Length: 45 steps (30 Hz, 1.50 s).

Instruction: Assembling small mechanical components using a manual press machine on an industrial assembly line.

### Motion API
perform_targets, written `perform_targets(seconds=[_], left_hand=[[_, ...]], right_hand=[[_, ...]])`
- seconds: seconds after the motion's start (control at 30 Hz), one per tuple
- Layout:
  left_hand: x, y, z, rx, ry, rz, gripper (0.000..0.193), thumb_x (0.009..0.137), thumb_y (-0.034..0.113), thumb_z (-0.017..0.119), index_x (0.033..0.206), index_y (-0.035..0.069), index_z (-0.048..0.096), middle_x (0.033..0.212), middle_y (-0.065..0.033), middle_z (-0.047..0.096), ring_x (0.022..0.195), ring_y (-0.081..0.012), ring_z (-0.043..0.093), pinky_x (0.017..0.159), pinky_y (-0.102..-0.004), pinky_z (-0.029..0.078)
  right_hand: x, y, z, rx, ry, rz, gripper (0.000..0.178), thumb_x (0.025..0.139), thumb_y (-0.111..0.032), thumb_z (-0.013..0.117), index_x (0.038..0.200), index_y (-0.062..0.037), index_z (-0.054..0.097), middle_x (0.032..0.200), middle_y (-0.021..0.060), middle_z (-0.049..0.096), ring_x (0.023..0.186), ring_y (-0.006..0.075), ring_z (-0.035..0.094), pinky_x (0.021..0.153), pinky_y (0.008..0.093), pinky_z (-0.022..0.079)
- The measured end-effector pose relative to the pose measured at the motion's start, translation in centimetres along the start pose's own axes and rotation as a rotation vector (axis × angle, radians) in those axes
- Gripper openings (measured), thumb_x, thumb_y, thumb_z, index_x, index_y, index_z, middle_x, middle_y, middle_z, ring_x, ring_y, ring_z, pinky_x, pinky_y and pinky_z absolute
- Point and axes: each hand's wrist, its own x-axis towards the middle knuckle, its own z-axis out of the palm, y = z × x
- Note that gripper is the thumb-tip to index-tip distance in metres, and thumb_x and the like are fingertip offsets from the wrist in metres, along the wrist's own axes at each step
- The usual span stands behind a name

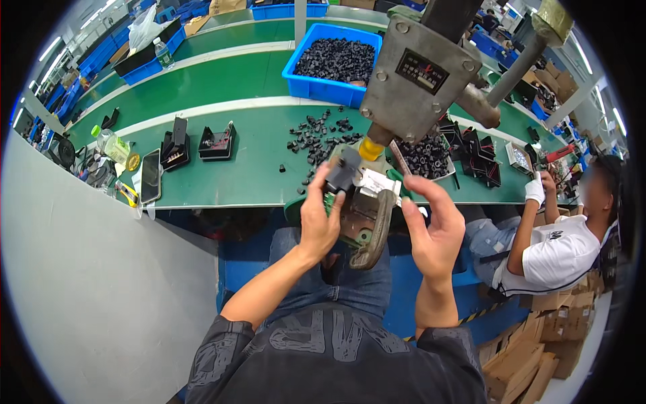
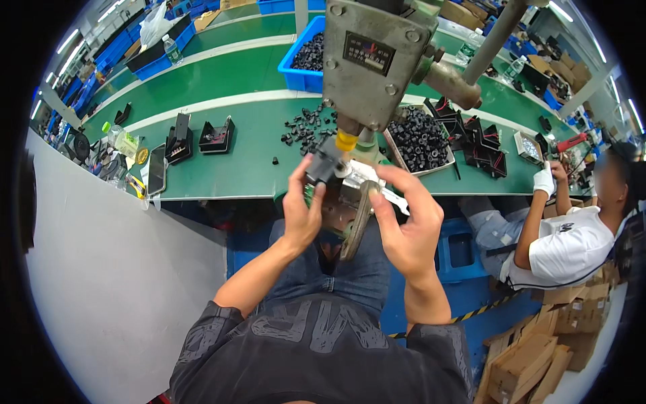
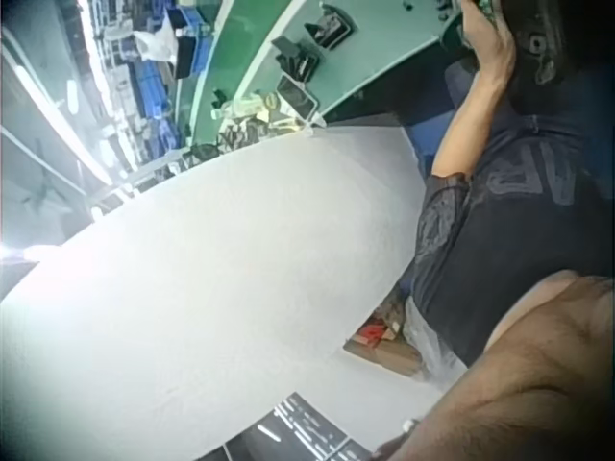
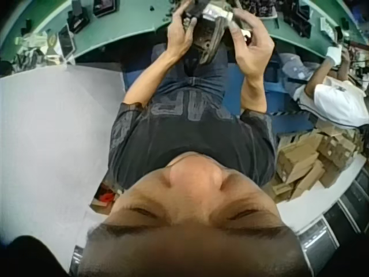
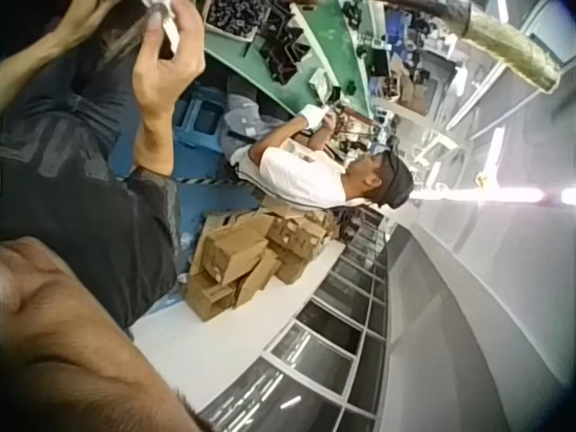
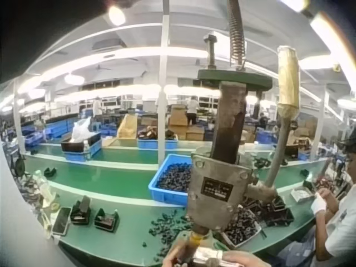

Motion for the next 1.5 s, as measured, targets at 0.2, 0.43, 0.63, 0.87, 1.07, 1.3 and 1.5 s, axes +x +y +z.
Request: perform_targets(seconds=[0.2, 0.43, 0.63, 0.87, 1.07, 1.3, 1.5], left_hand=[[-1.8, -0.3, 1.3, -0.051, -0.141, -0.005, 0.059, 0.098, 0.012, 0.063, 0.146, -0.007, 0.035, 0.143, -0.0299, 0.05, 0.128, -0.0459, 0.053, 0.106, -0.0448, 0.044], [-0.7, -0.5, 0.5, 0.113, -0.199, 0.117, 0.066, 0.096, 0.02, 0.064, 0.149, -0.005, 0.031, 0.136, -0.0265, 0.052, 0.121, -0.0425, 0.056, 0.103, -0.0437, 0.044], [-0.4, 0.4, 1.1, 0.051, -0.222, 0.073, 0.075, 0.084, 0.007, 0.065, 0.148, -0.007, 0.028, 0.145, -0.0306, 0.04, 0.135, -0.0477, 0.042, 0.113, -0.0481, 0.035], [-0.7, 0.2, 0.4, 0.039, -0.241, -0.03, 0.074, 0.081, 0.003, 0.06, 0.147, -0.009, 0.028, 0.143, -0.0337, 0.044, 0.13, -0.0486, 0.048, 0.109, -0.047, 0.042], [-1.5, -0.2, 0.6, 0.059, -0.195, 0.006, 0.076, 0.081, 0.004, 0.061, 0.149, -0.006, 0.027, 0.147, -0.0302, 0.042, 0.135, -0.0463, 0.045, 0.111, -0.0468, 0.041], [-1.3, 0.0, 0.9, 0.038, -0.211, 0.063, 0.075, 0.083, 0.003, 0.064, 0.148, -0.007, 0.029, 0.147, -0.0304, 0.041, 0.136, -0.0457, 0.044, 0.112, -0.0464, 0.04], [-0.4, 0.4, 1.9, 0.036, -0.107, 0.094, 0.072, 0.081, 0.001, 0.068, 0.144, -0.006, 0.034, 0.139, -0.03, 0.046, 0.129, -0.0468, 0.048, 0.108, -0.0458, 0.042]], right_hand=[[-1.5, -1.0, -2.8, -0.046, 0.048, -0.018, 0.023, 0.085, 0.0, 0.074, 0.107, 0.0033, 0.069, 0.11, 0.0186, 0.072, 0.099, 0.0261, 0.07, 0.092, 0.0334, 0.051], [6.1, -4.3, -5.3, -0.087, 0.274, -0.418, 0.035, 0.093, -0.009, 0.069, 0.123, 0.0076, 0.063, 0.125, 0.0195, 0.065, 0.122, 0.0296, 0.06, 0.106, 0.0405, 0.045], [22.8, -12.0, -7.1, 0.158, 0.309, -0.363, 0.032, 0.099, -0.023, 0.065, 0.111, 0.0056, 0.056, 0.092, 0.0113, 0.063, 0.075, 0.0188, 0.06, 0.067, 0.0298, 0.049], [18.1, -13.6, -7.0, 0.35, 0.231, -0.313, 0.028, 0.095, -0.014, 0.063, 0.114, 0.0059, 0.06, 0.099, 0.0129, 0.064, 0.088, 0.0214, 0.063, 0.08, 0.0335, 0.052], [1.2, -7.2, 0.5, -0.486, 0.169, -0.854, 0.019, 0.084, -0.003, 0.069, 0.097, -0.0096, 0.056, 0.098, 0.0068, 0.058, 0.093, 0.0234, 0.06, 0.089, 0.04, 0.049], [-0.3, -4.6, 0.7, -0.46, 0.158, -0.967, 0.033, 0.083, -0.008, 0.071, 0.104, -0.0152, 0.047, 0.096, 0.0026, 0.051, 0.094, 0.022, 0.058, 0.097, 0.0457, 0.045], [14.3, -9.4, -4.4, -0.109, 0.452, -0.624, 0.027, 0.095, -0.011, 0.062, 0.118, 0.002, 0.056, 0.11, 0.0151, 0.062, 0.103, 0.0249, 0.063, 0.099, 0.0396, 0.048]])
